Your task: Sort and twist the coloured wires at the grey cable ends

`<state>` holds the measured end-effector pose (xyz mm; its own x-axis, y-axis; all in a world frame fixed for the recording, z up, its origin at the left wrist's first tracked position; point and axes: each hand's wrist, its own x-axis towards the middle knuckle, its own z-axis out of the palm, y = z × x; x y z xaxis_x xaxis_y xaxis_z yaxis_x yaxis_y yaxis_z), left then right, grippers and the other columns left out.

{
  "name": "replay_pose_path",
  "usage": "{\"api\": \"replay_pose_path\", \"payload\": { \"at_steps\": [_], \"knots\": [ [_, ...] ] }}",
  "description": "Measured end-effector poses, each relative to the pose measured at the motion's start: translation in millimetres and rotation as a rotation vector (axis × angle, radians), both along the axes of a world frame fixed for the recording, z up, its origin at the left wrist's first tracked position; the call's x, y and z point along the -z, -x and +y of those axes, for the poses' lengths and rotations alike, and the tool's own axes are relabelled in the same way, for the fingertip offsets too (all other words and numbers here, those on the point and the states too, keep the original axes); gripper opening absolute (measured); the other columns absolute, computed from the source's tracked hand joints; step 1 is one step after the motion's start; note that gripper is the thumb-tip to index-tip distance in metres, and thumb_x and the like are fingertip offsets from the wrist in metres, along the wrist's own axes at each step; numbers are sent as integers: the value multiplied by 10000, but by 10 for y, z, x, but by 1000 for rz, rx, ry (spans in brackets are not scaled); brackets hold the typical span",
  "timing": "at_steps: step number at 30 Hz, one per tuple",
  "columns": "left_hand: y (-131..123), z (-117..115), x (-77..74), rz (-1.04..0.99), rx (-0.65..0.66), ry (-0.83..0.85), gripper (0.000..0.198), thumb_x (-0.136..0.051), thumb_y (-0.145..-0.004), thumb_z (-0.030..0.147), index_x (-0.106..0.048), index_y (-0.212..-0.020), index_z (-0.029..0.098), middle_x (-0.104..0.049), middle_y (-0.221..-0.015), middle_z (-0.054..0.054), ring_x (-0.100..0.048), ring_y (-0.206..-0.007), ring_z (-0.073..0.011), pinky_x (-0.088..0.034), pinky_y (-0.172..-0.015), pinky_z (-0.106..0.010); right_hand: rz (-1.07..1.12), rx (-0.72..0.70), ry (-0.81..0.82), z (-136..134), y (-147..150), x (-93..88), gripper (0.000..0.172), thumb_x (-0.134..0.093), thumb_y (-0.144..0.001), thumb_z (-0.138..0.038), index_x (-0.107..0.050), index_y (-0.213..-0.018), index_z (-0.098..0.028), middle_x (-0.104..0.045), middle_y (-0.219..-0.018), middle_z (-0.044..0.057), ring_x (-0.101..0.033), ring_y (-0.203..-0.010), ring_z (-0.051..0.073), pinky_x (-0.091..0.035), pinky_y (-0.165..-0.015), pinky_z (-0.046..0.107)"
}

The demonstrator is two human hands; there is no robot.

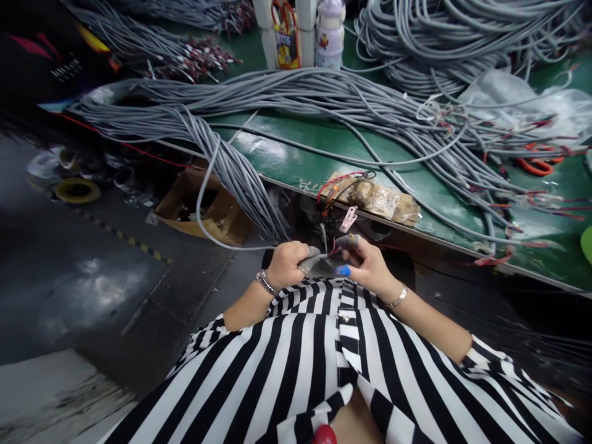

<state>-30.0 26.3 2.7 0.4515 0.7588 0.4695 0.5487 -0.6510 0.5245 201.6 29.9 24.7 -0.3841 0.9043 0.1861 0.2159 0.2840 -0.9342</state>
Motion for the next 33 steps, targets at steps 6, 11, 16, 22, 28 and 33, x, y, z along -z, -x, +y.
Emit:
{"api": "replay_pose_path", "payload": {
  "at_steps": [6, 11, 16, 22, 28, 33],
  "knots": [
    [-125, -50, 100, -395, -83, 361, 202, -626, -851, 334, -710, -898, 157, -721, -814, -56, -649, -732, -152, -506, -688, -260, -459, -239, -691, -62, 219, -82, 125, -488, -858, -132, -604, -837, -174, -627, -786, 56, -548, -669, 146, -405, -589, 258],
    [-148, -44, 250, -786, -128, 628, 271, -707, -791, 414, -699, -797, 143, -677, -715, -33, -607, -661, -125, -501, -665, -246, -356, -258, -802, -107, 267, -107, 141, -512, -895, -230, -592, -989, -162, -655, -860, 76, -592, -727, 157, -456, -627, 258],
    [-89, -40, 335, -1023, -140, 675, 336, -815, -666, 436, -708, -771, 136, -650, -634, -25, -591, -597, -117, -482, -617, -238, -190, -6, -675, -110, 164, -108, 225, -566, -887, -316, -572, -1063, -176, -642, -893, 88, -611, -761, 175, -488, -632, 276],
    [-109, -74, 272, -979, -16, 832, 302, -830, -656, 379, -711, -771, 126, -663, -682, -24, -585, -616, -112, -473, -609, -227, -457, 18, -551, -59, 261, -110, 244, -598, -841, -292, -572, -1046, -161, -638, -1029, 136, -600, -886, 228, -478, -727, 325],
    [-61, -40, 329, -980, -106, 766, 273, -845, -639, 343, -718, -762, 135, -671, -693, -18, -593, -616, -105, -471, -601, -212, -493, -186, -413, -95, 239, -123, 132, -522, -838, -177, -488, -711, -191, -560, -678, 21, -493, -606, 142, -350, -576, 254],
    [-27, 20, 407, -1116, -199, 708, 339, -877, -570, 382, -711, -757, 153, -681, -662, -9, -596, -574, -97, -471, -572, -213, -333, -419, -493, -169, 223, -135, 168, -485, -893, -210, -492, -726, -193, -547, -675, 15, -475, -599, 134, -335, -583, 252]
  ]
}}
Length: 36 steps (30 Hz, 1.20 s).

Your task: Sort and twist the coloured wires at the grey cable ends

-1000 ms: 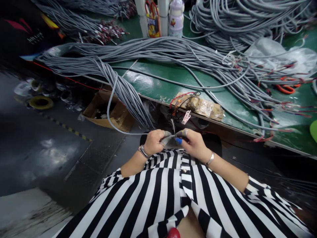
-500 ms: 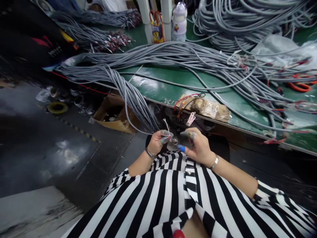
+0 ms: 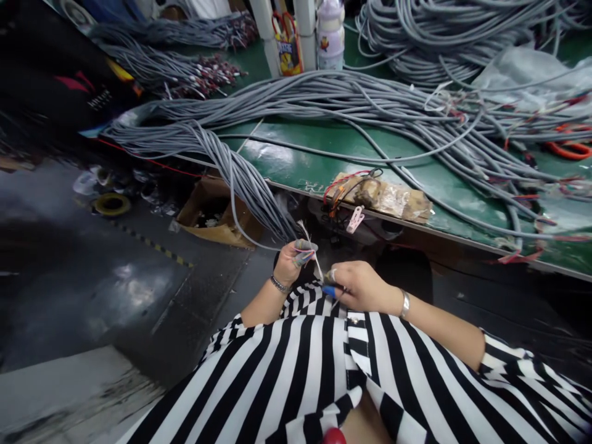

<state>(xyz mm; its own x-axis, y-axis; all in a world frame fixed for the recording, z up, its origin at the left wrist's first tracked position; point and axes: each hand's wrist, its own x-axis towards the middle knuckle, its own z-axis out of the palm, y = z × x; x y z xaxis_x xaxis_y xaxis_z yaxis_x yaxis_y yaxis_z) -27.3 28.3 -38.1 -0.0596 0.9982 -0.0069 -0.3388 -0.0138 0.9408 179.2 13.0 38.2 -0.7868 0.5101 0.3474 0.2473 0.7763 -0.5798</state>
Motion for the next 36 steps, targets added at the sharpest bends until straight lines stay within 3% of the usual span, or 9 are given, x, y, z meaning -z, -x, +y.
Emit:
{"api": "replay_pose_path", "payload": {
  "at_steps": [4, 8, 12, 15, 21, 24, 28, 32, 36],
  "knots": [
    [17, 65, -27, -45, -59, -62, 378, -875, -558, 435, -708, -754, 158, -656, -603, 4, -585, -552, -96, -483, -597, -234, 8, -148, 9, -21, 26, 11, 221, -479, -913, -226, -490, -694, -196, -529, -661, 3, -462, -578, 121, -324, -564, 251],
    [45, 83, -56, -48, -47, -67, 394, -873, -551, 458, -711, -748, 158, -658, -604, -5, -588, -558, -102, -485, -613, -246, 112, -116, 94, 18, -36, 45, 240, -473, -914, -261, -499, -685, -195, -510, -632, -2, -446, -559, 118, -336, -550, 251],
    [61, 41, -63, -45, -14, -12, 418, -893, -498, 459, -708, -713, 153, -682, -664, -26, -586, -563, -105, -476, -574, -241, 295, 136, 328, 114, -162, 109, 322, -451, -951, -393, -529, -717, -186, -518, -623, -1, -461, -556, 116, -372, -547, 244],
    [49, -3, -63, -54, 70, -3, 416, -888, -515, 457, -718, -741, 152, -672, -663, -25, -581, -556, -102, -470, -545, -232, 298, 327, 439, 187, -198, 163, 455, -318, -977, -519, -543, -768, -184, -561, -665, 20, -509, -593, 135, -410, -578, 265],
    [-30, -37, -56, -8, 168, 9, 379, -863, -570, 453, -729, -745, 145, -663, -667, -36, -582, -564, -109, -468, -533, -228, 131, 371, 360, 226, -87, 191, 444, -335, -991, -455, -501, -678, -188, -514, -656, 16, -476, -606, 132, -395, -584, 266],
    [-36, -42, -63, 39, 194, 21, 375, -858, -578, 455, -728, -732, 139, -642, -641, -32, -563, -543, -104, -429, -497, -215, 206, 405, 292, 226, -84, 148, 368, -404, -978, -400, -542, -715, -183, -531, -683, 20, -487, -625, 135, -403, -600, 269],
    [9, -50, -88, 109, 245, 0, 361, -831, -626, 456, -739, -754, 132, -603, -602, -22, -519, -520, -89, -388, -484, -209, 387, 291, 299, 200, -158, 76, 289, -502, -926, -429, -640, -905, -176, -596, -764, 43, -544, -679, 153, -444, -621, 280],
    [70, -10, -165, 233, 275, -84, 309, -792, -692, 442, -736, -732, 140, -616, -632, -33, -532, -546, -101, -422, -520, -225, 440, 294, 450, 155, -230, 147, 309, -584, -867, -474, -661, -806, -180, -613, -711, 36, -545, -619, 144, -438, -571, 277],
    [95, 104, -296, 383, 282, -239, 242, -767, -738, 393, -755, -805, 160, -666, -722, -57, -586, -621, -125, -470, -586, -243, 550, 588, 794, 240, -270, 304, 479, -520, -870, -595, -561, -635, -180, -425, -501, -28, -351, -441, 86, -288, -423, 236]
  ]
}}
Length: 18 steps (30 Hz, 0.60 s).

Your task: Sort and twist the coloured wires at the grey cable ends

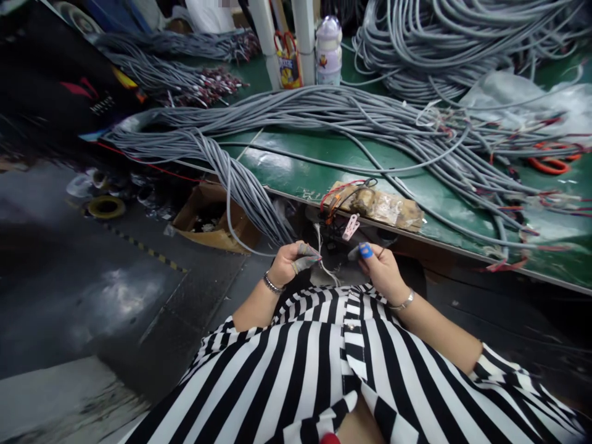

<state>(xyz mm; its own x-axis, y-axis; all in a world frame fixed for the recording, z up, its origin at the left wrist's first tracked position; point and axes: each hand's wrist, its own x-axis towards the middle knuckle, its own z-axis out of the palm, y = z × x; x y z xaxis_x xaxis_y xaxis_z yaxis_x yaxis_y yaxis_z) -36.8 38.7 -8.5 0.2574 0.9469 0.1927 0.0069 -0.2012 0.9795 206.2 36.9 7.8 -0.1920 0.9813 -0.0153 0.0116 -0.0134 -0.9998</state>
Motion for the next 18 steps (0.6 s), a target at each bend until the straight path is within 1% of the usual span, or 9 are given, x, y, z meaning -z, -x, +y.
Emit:
{"api": "replay_pose_path", "payload": {
  "at_steps": [2, 4, 6, 7, 9, 11, 13, 16, 18],
  "knots": [
    [-16, 72, -71, 53, -1, -81, 204, -745, -769, 359, -758, -836, 167, -676, -745, -61, -603, -658, -135, -481, -614, -250, 92, 46, 198, 111, -9, 9, 541, -498, -835, -680, -520, -622, -184, -361, -471, -53, -226, -398, 61, -177, -380, 223],
    [-50, 141, -144, 98, 6, -150, 181, -729, -789, 335, -757, -863, 172, -681, -752, -61, -614, -682, -142, -488, -634, -257, 159, -19, 352, 230, -13, -46, 583, -500, -784, -742, -522, -637, -179, -374, -474, -58, -168, -390, 46, -122, -371, 214],
    [-92, 197, -214, 144, 15, -207, 179, -722, -796, 330, -757, -877, 174, -685, -752, -61, -620, -691, -147, -492, -645, -261, 164, -119, 437, 313, -10, -134, 595, -533, -744, -758, -546, -661, -169, -416, -487, -52, -150, -388, 36, -96, -371, 208],
    [-111, 217, -243, 166, 19, -231, 181, -720, -798, 333, -756, -877, 174, -686, -749, -61, -621, -690, -148, -492, -646, -262, 143, -150, 441, 331, -6, -177, 586, -562, -728, -750, -548, -662, -168, -433, -490, -48, -157, -386, 34, -91, -371, 207],
    [-139, 241, -284, 202, 23, -275, 178, -718, -798, 334, -754, -869, 175, -689, -741, -59, -618, -678, -146, -489, -636, -260, 85, -140, 375, 317, 10, -241, 555, -621, -706, -713, -523, -628, -173, -449, -491, -46, -191, -387, 34, -106, -369, 208],
    [-151, 241, -293, 236, 33, -317, 162, -722, -795, 323, -753, -859, 179, -688, -726, -55, -610, -664, -144, -482, -630, -260, 34, -82, 261, 256, 33, -274, 535, -645, -712, -675, -493, -584, -178, -442, -482, -46, -244, -401, 42, -161, -373, 209],
    [-150, 225, -272, 266, 56, -349, 142, -719, -798, 304, -752, -864, 183, -688, -721, -53, -604, -660, -142, -475, -634, -263, 5, -63, 170, 180, 64, -287, 509, -658, -727, -633, -505, -572, -174, -462, -493, -39, -322, -434, 54, -255, -402, 207],
    [-145, 190, -217, 281, 94, -369, 122, -719, -798, 270, -751, -877, 182, -684, -722, -52, -598, -662, -138, -465, -640, -260, 43, -118, 170, 97, 118, -296, 411, -723, -704, -550, -599, -677, -159, -601, -612, 0, -491, -532, 91, -419, -517, 230],
    [-144, 170, -185, 272, 97, -358, 120, -725, -793, 261, -751, -876, 180, -676, -712, -49, -589, -654, -134, -458, -633, -257, 111, -140, 216, 71, 153, -289, 376, -761, -675, -501, -630, -748, -156, -655, -685, 17, -560, -583, 114, -476, -587, 260]
  ]
}}
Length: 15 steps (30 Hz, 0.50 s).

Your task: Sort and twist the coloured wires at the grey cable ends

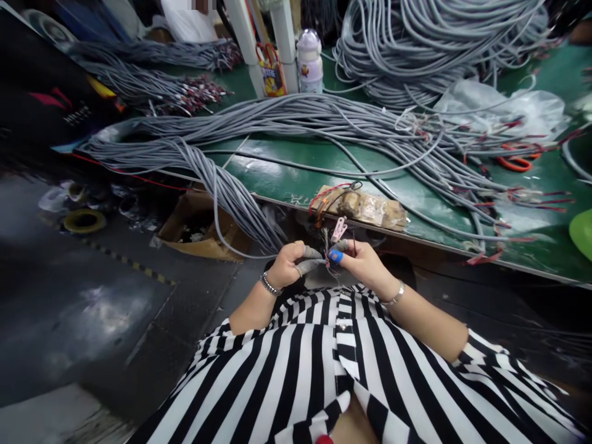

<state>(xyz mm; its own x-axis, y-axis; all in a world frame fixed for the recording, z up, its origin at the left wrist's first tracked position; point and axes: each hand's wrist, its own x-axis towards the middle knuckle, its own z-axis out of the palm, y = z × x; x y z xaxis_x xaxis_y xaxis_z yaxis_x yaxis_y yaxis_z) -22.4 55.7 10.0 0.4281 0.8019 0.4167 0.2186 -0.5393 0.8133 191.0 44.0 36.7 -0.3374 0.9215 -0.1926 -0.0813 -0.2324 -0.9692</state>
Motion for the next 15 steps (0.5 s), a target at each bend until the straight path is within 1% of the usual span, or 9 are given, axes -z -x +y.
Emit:
{"api": "replay_pose_path", "payload": {
  "at_steps": [3, 5, 7, 10, 12, 13, 15],
  "knots": [
    [3, -28, 39, -36, -19, 50, 128, -732, -785, 279, -756, -872, 187, -677, -720, -50, -589, -663, -138, -460, -641, -261, 67, 45, 46, -16, 32, 44, 354, -783, -654, -465, -619, -750, -166, -655, -688, 11, -582, -595, 126, -500, -611, 281],
    [5, -52, 75, -78, -21, 118, 138, -732, -787, 294, -757, -872, 189, -688, -755, -56, -605, -693, -145, -470, -662, -267, 79, 95, 46, -25, 38, 88, 347, -782, -657, -460, -603, -740, -175, -640, -674, 4, -576, -594, 128, -503, -612, 288],
    [0, -83, 129, -149, -26, 239, 167, -726, -792, 319, -754, -881, 180, -689, -776, -58, -608, -681, -139, -472, -644, -259, 78, 133, 28, -39, 40, 130, 343, -776, -666, -463, -595, -735, -180, -619, -656, -5, -558, -581, 122, -497, -604, 284],
    [-30, -130, 234, -320, -77, 439, 247, -731, -780, 391, -738, -878, 164, -672, -739, -39, -562, -574, -102, -443, -554, -231, 44, 149, -36, -72, 37, 162, 324, -754, -697, -460, -600, -751, -180, -595, -646, -15, -524, -559, 108, -472, -581, 270],
    [-59, -152, 294, -420, -123, 509, 285, -745, -758, 427, -728, -852, 158, -643, -667, -17, -530, -532, -87, -428, -532, -221, -12, 142, -128, -103, 26, 152, 288, -716, -745, -444, -605, -768, -179, -598, -654, -8, -518, -558, 110, -458, -564, 265],
    [-73, -160, 314, -451, -143, 524, 295, -753, -746, 435, -724, -837, 156, -625, -634, -8, -524, -527, -85, -426, -534, -218, -52, 134, -205, -120, 18, 138, 257, -688, -779, -424, -612, -779, -178, -608, -666, 0, -528, -570, 116, -456, -565, 265],
    [-100, -169, 331, -475, -176, 536, 298, -764, -733, 434, -718, -822, 153, -607, -607, 2, -522, -534, -84, -426, -545, -215, -165, 95, -445, -152, 0, 98, 182, -629, -841, -357, -631, -806, -178, -636, -710, 22, -562, -620, 132, -463, -595, 268]
  ]
}}
